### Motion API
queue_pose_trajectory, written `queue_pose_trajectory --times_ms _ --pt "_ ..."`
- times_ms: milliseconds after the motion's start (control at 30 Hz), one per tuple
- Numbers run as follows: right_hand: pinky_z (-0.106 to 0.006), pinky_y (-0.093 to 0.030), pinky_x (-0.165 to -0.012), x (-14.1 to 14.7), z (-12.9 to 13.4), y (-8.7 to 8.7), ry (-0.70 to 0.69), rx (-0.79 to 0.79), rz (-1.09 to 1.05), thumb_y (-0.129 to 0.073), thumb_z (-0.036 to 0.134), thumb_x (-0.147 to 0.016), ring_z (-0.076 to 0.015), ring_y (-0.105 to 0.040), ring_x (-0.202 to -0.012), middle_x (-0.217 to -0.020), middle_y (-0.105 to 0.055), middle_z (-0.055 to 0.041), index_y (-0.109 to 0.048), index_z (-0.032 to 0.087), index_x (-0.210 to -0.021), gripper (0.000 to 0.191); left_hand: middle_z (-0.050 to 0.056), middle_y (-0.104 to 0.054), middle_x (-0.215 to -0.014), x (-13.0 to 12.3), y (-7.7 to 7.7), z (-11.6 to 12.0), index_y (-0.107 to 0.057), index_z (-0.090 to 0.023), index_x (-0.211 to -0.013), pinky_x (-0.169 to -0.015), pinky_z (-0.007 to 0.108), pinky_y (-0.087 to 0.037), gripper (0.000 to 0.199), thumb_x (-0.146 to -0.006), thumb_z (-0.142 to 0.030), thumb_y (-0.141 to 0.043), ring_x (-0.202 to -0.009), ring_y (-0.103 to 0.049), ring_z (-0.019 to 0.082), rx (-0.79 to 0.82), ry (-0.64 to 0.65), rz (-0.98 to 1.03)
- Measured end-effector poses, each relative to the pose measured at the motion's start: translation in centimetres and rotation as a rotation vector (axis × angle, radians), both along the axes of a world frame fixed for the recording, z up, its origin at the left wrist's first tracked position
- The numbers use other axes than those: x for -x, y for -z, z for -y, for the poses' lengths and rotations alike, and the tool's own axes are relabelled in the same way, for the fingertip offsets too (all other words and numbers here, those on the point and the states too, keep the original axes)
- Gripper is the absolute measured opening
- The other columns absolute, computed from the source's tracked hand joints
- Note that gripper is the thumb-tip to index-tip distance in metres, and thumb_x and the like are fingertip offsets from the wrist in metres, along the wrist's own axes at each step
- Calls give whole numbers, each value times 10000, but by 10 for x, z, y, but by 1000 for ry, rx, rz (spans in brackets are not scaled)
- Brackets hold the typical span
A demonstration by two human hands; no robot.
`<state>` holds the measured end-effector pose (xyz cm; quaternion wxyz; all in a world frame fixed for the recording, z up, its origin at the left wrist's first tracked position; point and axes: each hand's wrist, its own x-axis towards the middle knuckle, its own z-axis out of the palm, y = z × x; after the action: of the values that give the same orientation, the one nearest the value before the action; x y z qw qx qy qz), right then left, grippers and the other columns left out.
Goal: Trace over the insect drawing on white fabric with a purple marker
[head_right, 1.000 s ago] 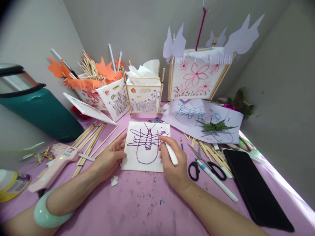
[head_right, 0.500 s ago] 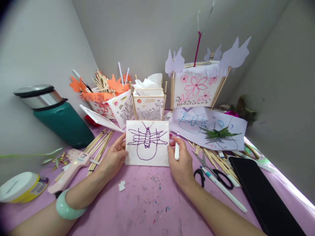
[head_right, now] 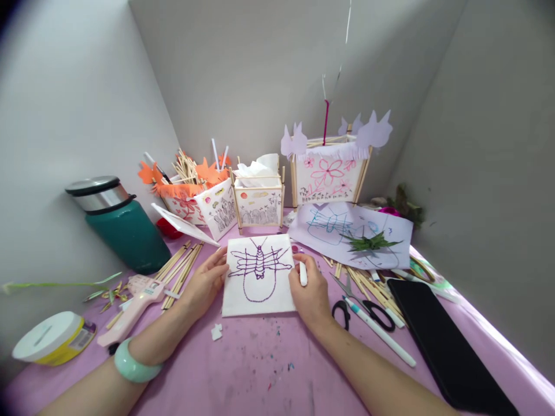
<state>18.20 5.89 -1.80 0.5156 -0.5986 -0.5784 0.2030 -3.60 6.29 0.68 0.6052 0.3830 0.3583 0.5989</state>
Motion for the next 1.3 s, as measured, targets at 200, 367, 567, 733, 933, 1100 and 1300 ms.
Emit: queue_pose_trajectory --times_ms 200,367,567,733,933,1100,1300 --pt "-294 -414 -619 0 2 1 23 -16 55 -487 254 -774 -179 -565 -617 -739 -632 6 -569 218 -963 209 66 -689 -1019 0 -1 0 -463 -185 -1315 -732 273 -489 637 -709 -162 -659 -831 -656 179 93 -58 -43" --pt "-306 -426 -655 -2 1 0 59 -24 54 -496 365 -833 -186 -593 -656 -809 -655 -12 -555 219 -936 188 -12 -643 -791 4 6 -3 -374 -217 -1394 -614 235 -439 716 -744 -252 -671 -607 -567 107 122 -75 -137" --pt "-355 -434 -840 -3 -3 1 80 -190 110 -472 348 -872 -218 -597 -926 -987 -647 -58 -559 209 -1022 223 -76 -499 -632 3 6 -1 -425 -192 -1341 -519 195 -354 646 -729 -195 -633 -527 -460 76 107 -60 -276" --pt "-373 -426 -899 -2 -3 1 61 -281 97 -496 300 -874 -213 -572 -1001 -1047 -623 -69 -551 210 -1077 229 -27 -595 -774 0 4 -1 -470 -158 -1171 -574 210 -398 559 -633 -105 -613 -650 -546 109 92 -8 -265" --pt "-309 -487 -715 -5 10 -2 -226 -300 16 -496 283 -894 -160 -613 -748 -881 -657 -34 -580 214 -1110 242 -24 -588 -781 -1 4 -1 -487 -160 -1007 -679 241 -433 456 -571 -83 -593 -758 -574 140 63 -41 -317" --pt "-285 -473 -658 -6 6 -14 -207 -298 -40 -501 320 -897 -147 -589 -705 -825 -647 -34 -665 194 -966 218 -24 -585 -778 -1 4 0 -486 -160 -1040 -672 253 -432 480 -574 -83 -565 -756 -574 151 62 -30 -342" --pt "-238 -413 -488 5 -10 -26 -198 -197 -284 -492 413 -896 -103 -499 -520 -675 -585 6 -635 182 -966 281 38 -633 -901 -3 3 2 -499 -132 -1187 -719 259 -430 602 -587 -88 -540 -866 -586 180 90 -45 -370"
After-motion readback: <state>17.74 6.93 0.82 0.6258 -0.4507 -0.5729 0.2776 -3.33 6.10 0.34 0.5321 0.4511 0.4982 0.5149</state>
